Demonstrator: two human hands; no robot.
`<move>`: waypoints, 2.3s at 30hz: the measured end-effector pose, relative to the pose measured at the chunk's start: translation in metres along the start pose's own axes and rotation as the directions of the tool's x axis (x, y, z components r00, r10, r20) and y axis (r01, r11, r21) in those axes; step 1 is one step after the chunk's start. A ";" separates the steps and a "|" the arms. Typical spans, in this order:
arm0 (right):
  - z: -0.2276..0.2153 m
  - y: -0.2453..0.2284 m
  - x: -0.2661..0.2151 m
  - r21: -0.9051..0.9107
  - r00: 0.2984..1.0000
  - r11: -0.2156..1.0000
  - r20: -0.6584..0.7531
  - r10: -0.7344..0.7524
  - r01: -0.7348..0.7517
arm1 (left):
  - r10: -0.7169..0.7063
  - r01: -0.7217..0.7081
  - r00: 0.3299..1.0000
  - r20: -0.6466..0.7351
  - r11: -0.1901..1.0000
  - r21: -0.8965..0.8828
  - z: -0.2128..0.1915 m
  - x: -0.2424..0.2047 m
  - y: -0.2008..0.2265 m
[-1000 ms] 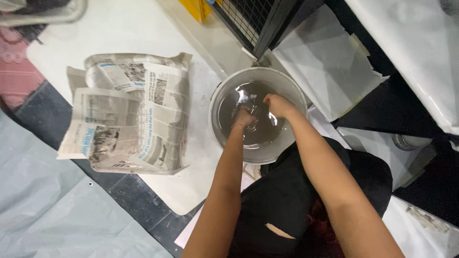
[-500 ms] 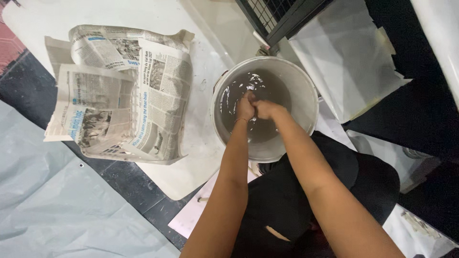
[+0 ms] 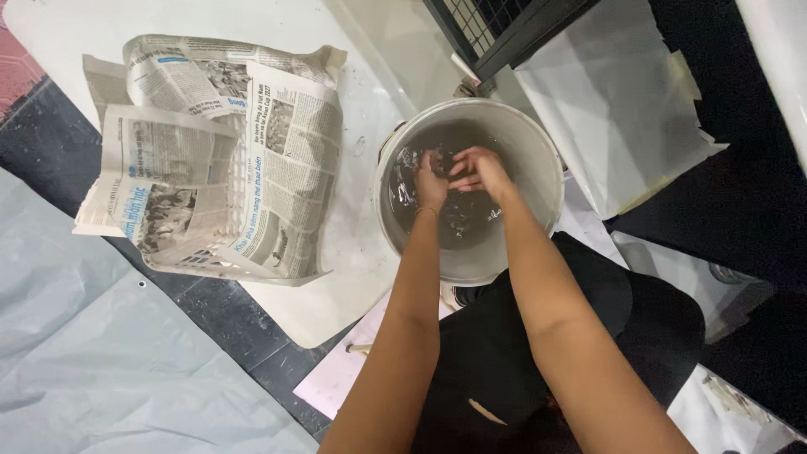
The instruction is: The person washes and dries several clear drinking glasses using a bucket of water and a maroon cloth. They rinse each glass in the bucket, wipe it dry with the cloth, and place it on a nearby shelf.
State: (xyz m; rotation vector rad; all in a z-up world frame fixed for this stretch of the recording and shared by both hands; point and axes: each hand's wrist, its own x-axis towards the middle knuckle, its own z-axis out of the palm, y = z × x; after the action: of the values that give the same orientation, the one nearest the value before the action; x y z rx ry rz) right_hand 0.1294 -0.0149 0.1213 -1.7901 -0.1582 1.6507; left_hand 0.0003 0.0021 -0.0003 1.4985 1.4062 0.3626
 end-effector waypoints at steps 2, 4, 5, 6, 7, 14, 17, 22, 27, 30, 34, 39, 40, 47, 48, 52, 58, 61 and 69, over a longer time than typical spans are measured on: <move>0.005 -0.009 -0.008 -0.035 0.969 0.996 -0.230 -0.090 0.084 | 0.118 -0.120 0.991 -0.063 0.992 -0.029 -0.002 0.004 0.009; 0.010 -0.002 -0.015 -0.345 0.977 0.937 -0.176 -0.122 0.055 | 0.196 -0.201 0.978 -0.077 0.977 -0.070 -0.009 -0.008 0.013; 0.011 0.001 -0.013 -0.488 0.979 0.871 -0.145 -0.140 0.052 | 0.216 -0.215 0.976 -0.004 0.972 -0.095 -0.012 -0.011 0.018; 0.011 0.005 -0.009 -0.483 0.984 0.875 -0.146 -0.106 0.022 | 0.211 -0.201 0.975 0.067 0.971 -0.130 -0.016 -0.012 0.024; 0.008 0.011 -0.005 -0.482 0.986 0.876 -0.150 -0.072 -0.009 | 0.162 -0.128 0.975 0.153 0.970 -0.209 -0.017 -0.015 0.032; -0.007 0.053 0.045 -0.689 0.981 0.724 -0.168 -0.099 -0.045 | -0.432 0.743 0.663 0.612 0.485 -0.462 -0.038 -0.020 0.078; 0.000 0.067 0.053 -0.857 0.972 0.513 -0.070 -0.224 0.057 | -0.454 0.586 0.789 0.414 0.757 -0.287 -0.047 -0.028 0.093; 0.009 0.069 0.057 -0.980 0.971 -0.175 0.128 -0.201 0.093 | -0.227 0.172 0.957 0.182 0.946 0.276 -0.052 -0.043 0.108; 0.012 0.058 0.059 -0.991 0.923 -0.063 0.136 -0.360 0.122 | -0.326 0.328 0.943 0.066 0.945 -0.017 -0.052 -0.033 0.105; 0.014 0.050 0.059 -0.993 0.931 0.097 0.031 -0.365 0.071 | -0.488 0.541 0.841 0.235 0.771 -0.336 -0.050 -0.026 0.096; 0.021 0.042 0.050 -0.883 0.865 -0.427 0.361 -0.348 0.197 | 0.007 0.018 0.996 -0.092 0.963 0.269 -0.046 -0.032 0.088; 0.023 0.035 0.047 -0.986 0.908 -0.085 0.168 -0.385 0.146 | -0.422 0.417 0.902 -0.086 0.906 -0.072 -0.044 -0.030 0.093; 0.022 0.037 0.049 -0.986 0.904 0.114 0.062 -0.422 0.121 | -0.449 0.446 0.890 -0.076 0.893 -0.060 -0.045 -0.029 0.093; 0.001 0.059 0.074 -0.958 0.947 -0.272 0.168 -0.274 0.092 | -0.463 0.512 0.859 0.219 0.779 -0.361 -0.045 -0.033 0.100; -0.005 0.059 0.078 -0.978 0.953 -0.199 0.114 -0.282 0.058 | -0.430 0.528 0.850 0.306 0.692 -0.493 -0.044 -0.030 0.102; -0.022 0.063 0.071 -0.900 0.936 0.360 0.123 -0.329 0.245 | -0.173 0.581 0.814 0.555 0.206 -0.787 -0.050 -0.022 0.090; -0.018 0.035 0.046 -0.693 0.993 0.720 0.098 0.066 0.021 | -0.283 0.650 0.725 0.628 -0.020 -0.760 -0.063 -0.009 0.081; 0.002 0.037 0.032 -0.818 0.971 0.574 -0.103 -0.214 0.040 | -0.364 0.555 0.738 0.568 -0.150 -0.818 -0.061 -0.006 0.084; 0.026 0.070 0.033 -0.568 0.847 0.640 0.448 -0.286 0.517 | -0.447 0.514 0.718 0.534 -0.177 -0.839 -0.086 -0.014 0.118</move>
State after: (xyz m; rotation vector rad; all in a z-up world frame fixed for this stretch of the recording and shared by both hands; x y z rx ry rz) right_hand 0.0869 -0.0403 0.0566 -1.7453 -1.3842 1.6221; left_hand -0.0022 0.0504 0.1379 -0.3287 1.0529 0.6026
